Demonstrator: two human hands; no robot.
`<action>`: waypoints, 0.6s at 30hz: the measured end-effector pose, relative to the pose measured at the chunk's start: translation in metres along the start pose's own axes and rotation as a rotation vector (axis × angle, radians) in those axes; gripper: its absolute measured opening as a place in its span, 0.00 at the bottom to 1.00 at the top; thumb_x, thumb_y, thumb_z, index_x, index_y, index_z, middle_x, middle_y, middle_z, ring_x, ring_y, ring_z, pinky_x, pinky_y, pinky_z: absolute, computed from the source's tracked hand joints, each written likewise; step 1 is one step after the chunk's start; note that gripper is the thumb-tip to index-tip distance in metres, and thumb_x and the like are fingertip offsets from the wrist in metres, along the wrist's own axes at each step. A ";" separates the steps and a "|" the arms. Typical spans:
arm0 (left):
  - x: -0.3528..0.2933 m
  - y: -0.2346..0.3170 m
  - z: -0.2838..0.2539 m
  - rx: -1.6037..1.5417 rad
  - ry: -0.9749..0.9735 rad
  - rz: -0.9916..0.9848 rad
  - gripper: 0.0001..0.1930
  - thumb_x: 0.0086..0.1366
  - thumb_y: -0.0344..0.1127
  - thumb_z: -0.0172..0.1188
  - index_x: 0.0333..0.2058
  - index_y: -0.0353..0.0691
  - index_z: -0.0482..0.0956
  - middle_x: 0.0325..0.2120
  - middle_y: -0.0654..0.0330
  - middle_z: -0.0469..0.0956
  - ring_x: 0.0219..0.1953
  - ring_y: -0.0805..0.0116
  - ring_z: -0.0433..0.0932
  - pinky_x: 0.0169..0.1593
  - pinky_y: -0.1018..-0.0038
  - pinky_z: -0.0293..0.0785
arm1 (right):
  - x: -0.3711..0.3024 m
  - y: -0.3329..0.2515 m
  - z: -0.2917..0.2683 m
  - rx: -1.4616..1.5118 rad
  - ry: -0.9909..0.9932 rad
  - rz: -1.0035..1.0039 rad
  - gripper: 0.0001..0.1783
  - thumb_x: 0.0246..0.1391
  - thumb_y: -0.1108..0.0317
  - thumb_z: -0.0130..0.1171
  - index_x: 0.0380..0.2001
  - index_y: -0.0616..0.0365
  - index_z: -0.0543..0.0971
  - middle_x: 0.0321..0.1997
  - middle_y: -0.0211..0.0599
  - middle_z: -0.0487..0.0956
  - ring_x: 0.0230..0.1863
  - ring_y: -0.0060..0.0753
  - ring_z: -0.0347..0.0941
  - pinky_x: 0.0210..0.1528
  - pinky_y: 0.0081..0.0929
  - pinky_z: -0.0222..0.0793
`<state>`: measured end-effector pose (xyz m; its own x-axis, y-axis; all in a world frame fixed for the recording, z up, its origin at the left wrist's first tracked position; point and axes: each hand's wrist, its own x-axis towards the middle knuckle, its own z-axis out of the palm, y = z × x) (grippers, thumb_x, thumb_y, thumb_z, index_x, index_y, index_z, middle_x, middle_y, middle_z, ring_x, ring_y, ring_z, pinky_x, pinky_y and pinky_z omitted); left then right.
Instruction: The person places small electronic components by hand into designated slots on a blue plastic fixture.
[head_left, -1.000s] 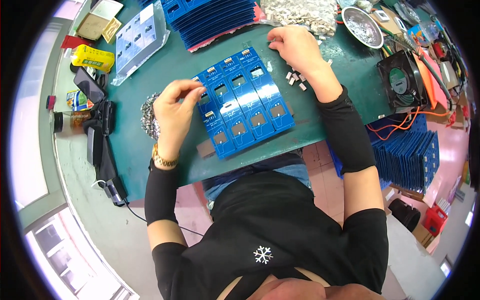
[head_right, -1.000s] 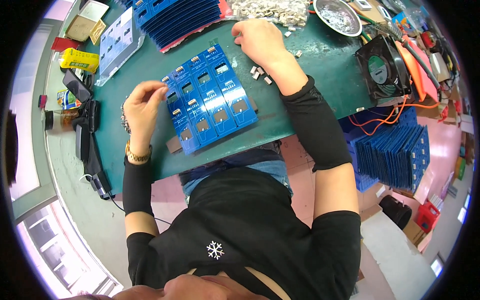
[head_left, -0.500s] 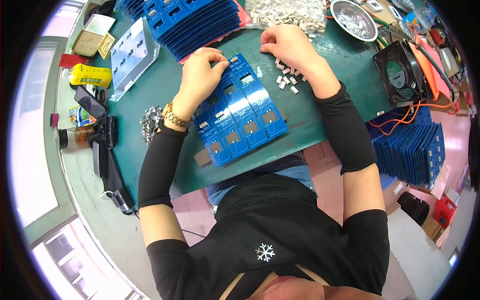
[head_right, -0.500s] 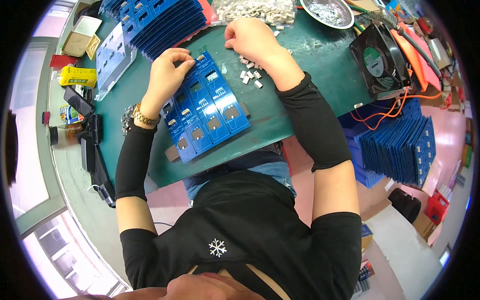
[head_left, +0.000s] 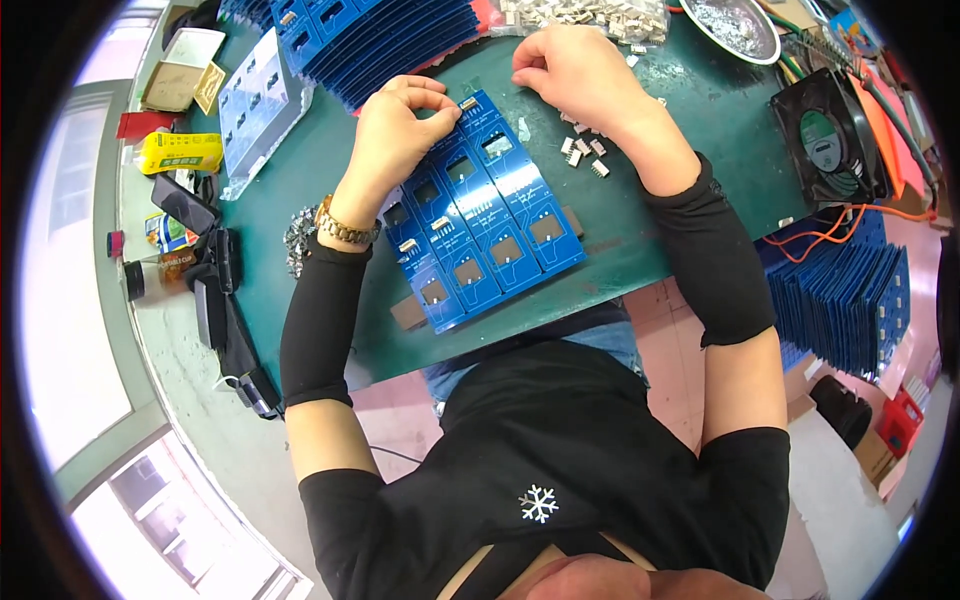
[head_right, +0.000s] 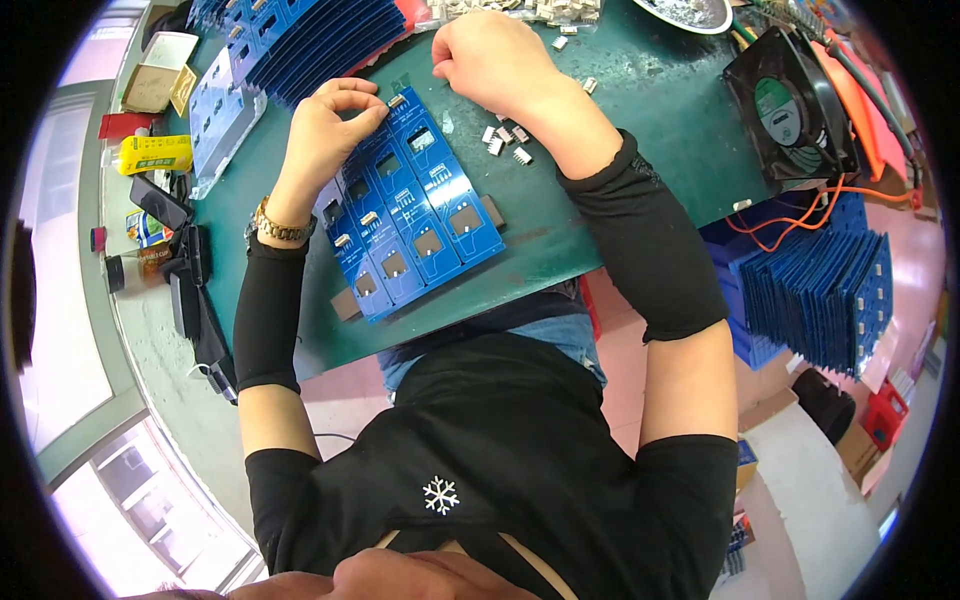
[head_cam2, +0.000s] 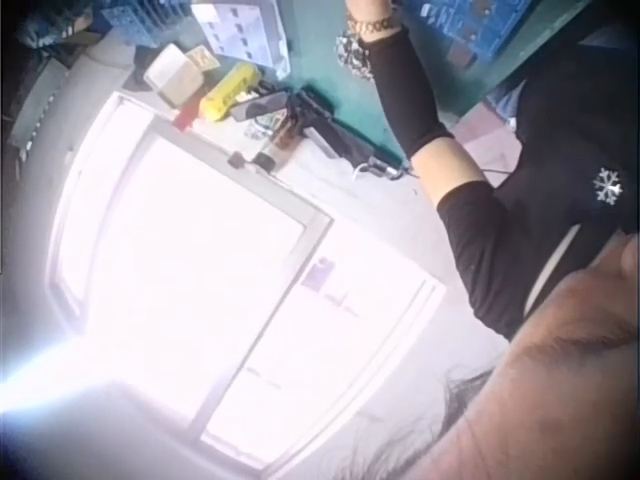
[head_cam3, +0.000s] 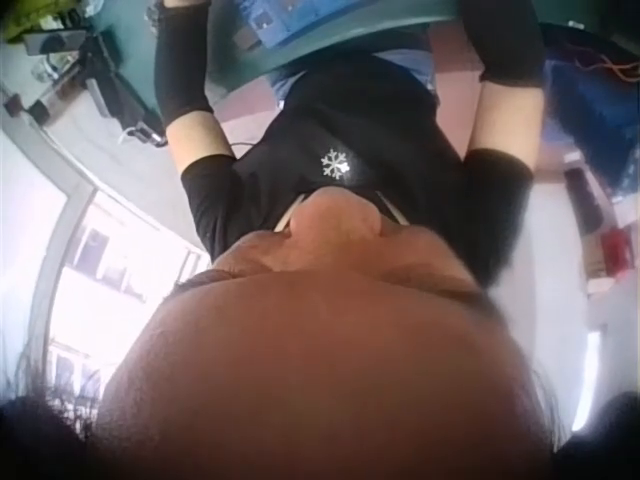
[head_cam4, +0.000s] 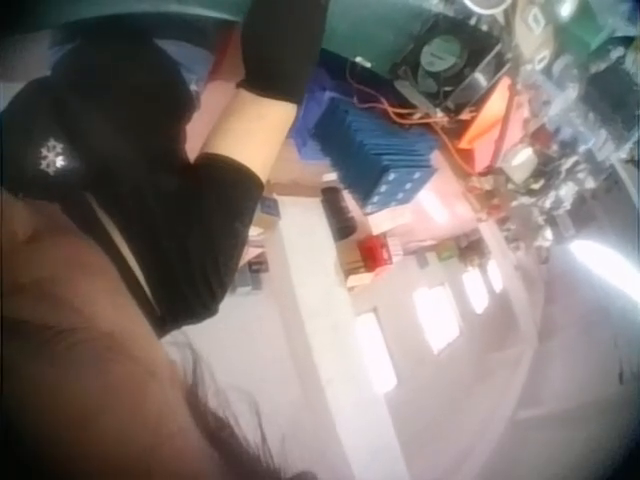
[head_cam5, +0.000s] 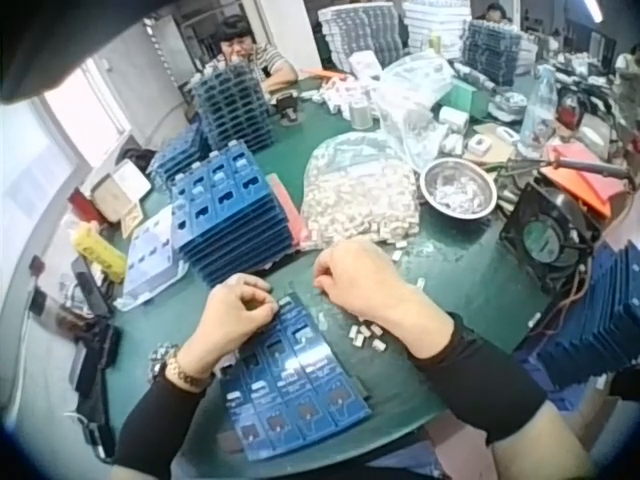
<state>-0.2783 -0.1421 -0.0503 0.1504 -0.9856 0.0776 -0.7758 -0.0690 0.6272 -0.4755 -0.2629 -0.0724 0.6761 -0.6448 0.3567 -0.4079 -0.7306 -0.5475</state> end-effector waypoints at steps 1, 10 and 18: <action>0.001 0.000 0.000 0.002 0.000 0.003 0.09 0.53 0.37 0.66 0.30 0.37 0.86 0.42 0.55 0.80 0.47 0.63 0.77 0.51 0.70 0.71 | 0.000 0.000 0.000 0.001 0.004 -0.012 0.09 0.47 0.65 0.65 0.30 0.59 0.83 0.28 0.43 0.82 0.31 0.42 0.80 0.37 0.34 0.74; 0.001 0.000 0.002 0.012 -0.005 -0.015 0.10 0.54 0.36 0.68 0.31 0.36 0.85 0.42 0.57 0.80 0.47 0.65 0.77 0.52 0.71 0.69 | -0.001 -0.004 0.003 0.054 -0.030 0.028 0.09 0.47 0.65 0.66 0.30 0.58 0.84 0.26 0.41 0.82 0.29 0.39 0.80 0.35 0.31 0.75; 0.001 -0.002 0.005 -0.010 0.027 0.006 0.09 0.52 0.37 0.66 0.28 0.37 0.85 0.40 0.56 0.80 0.46 0.62 0.77 0.51 0.70 0.71 | 0.000 -0.004 0.003 0.063 -0.044 0.024 0.08 0.47 0.64 0.65 0.29 0.55 0.84 0.27 0.40 0.82 0.32 0.39 0.80 0.37 0.34 0.75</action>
<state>-0.2792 -0.1441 -0.0551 0.1623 -0.9814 0.1026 -0.7709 -0.0612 0.6340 -0.4718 -0.2592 -0.0725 0.6930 -0.6508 0.3102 -0.3861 -0.6984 -0.6026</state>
